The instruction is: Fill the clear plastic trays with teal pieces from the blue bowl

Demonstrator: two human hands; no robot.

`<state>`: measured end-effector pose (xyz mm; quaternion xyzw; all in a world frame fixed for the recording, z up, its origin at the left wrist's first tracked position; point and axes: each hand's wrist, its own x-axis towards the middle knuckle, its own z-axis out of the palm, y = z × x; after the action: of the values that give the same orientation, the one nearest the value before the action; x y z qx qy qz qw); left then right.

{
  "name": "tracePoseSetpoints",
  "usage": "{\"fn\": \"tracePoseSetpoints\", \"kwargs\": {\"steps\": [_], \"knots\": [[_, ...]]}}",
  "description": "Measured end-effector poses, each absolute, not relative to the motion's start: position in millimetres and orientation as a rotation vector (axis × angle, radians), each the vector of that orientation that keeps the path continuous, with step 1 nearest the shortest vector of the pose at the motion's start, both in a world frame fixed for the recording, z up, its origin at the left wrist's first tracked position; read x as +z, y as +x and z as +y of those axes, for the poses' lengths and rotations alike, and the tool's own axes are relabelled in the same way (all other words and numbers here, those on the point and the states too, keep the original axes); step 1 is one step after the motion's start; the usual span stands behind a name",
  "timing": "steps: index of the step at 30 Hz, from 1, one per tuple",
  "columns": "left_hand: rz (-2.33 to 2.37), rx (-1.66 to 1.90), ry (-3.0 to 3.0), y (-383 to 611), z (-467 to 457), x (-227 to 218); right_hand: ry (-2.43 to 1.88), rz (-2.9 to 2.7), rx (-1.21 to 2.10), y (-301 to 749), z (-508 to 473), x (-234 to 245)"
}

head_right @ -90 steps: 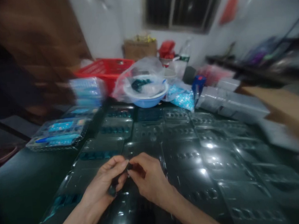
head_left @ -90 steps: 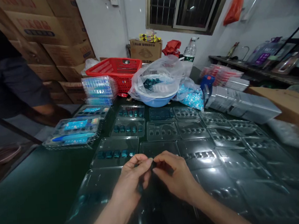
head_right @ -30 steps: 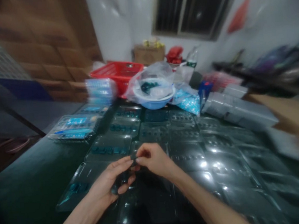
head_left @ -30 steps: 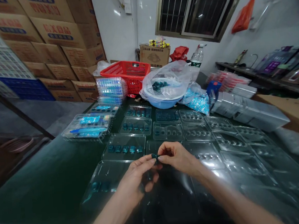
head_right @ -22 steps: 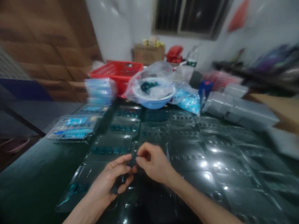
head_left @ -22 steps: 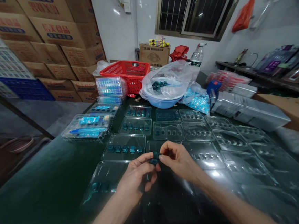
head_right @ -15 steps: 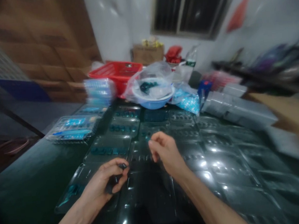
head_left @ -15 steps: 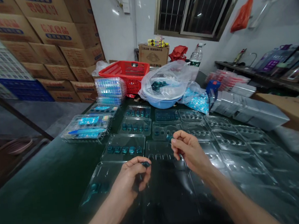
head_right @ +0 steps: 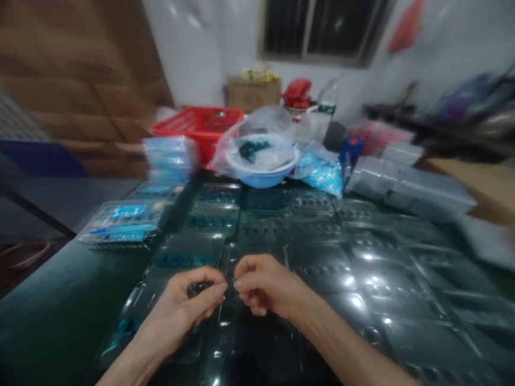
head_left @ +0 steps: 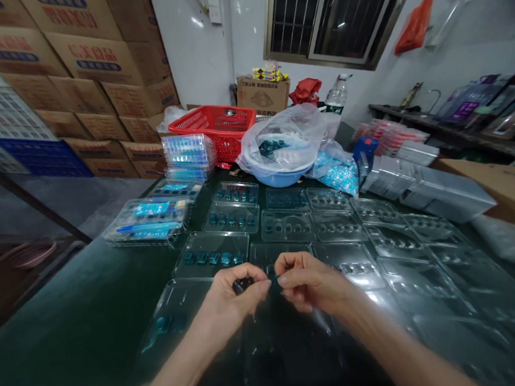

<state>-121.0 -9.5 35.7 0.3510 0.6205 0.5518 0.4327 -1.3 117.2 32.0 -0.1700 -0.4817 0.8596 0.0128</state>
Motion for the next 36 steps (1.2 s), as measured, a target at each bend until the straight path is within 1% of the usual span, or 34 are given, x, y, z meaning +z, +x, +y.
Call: {"fn": "tracePoseSetpoints", "kwargs": {"steps": [6,14,20,27,33,36], "knots": [[1.334,1.429,0.642,-117,-7,27,-0.518,-1.318,2.710,3,105,28],[1.319,1.576,0.470,-107,-2,25,-0.629,-1.255,2.460,2,88,16],[1.283,1.613,0.466,-97,-2,21,-0.628,-1.204,2.443,-2,83,12],[1.271,1.663,0.444,-94,0,23,-0.590,-1.288,2.329,0,79,6],[1.292,1.765,0.490,-92,-2,22,-0.556,-1.135,2.374,-4,76,14],[1.274,1.745,0.467,-96,-3,23,-0.554,-1.042,2.412,-6,75,13]]}}
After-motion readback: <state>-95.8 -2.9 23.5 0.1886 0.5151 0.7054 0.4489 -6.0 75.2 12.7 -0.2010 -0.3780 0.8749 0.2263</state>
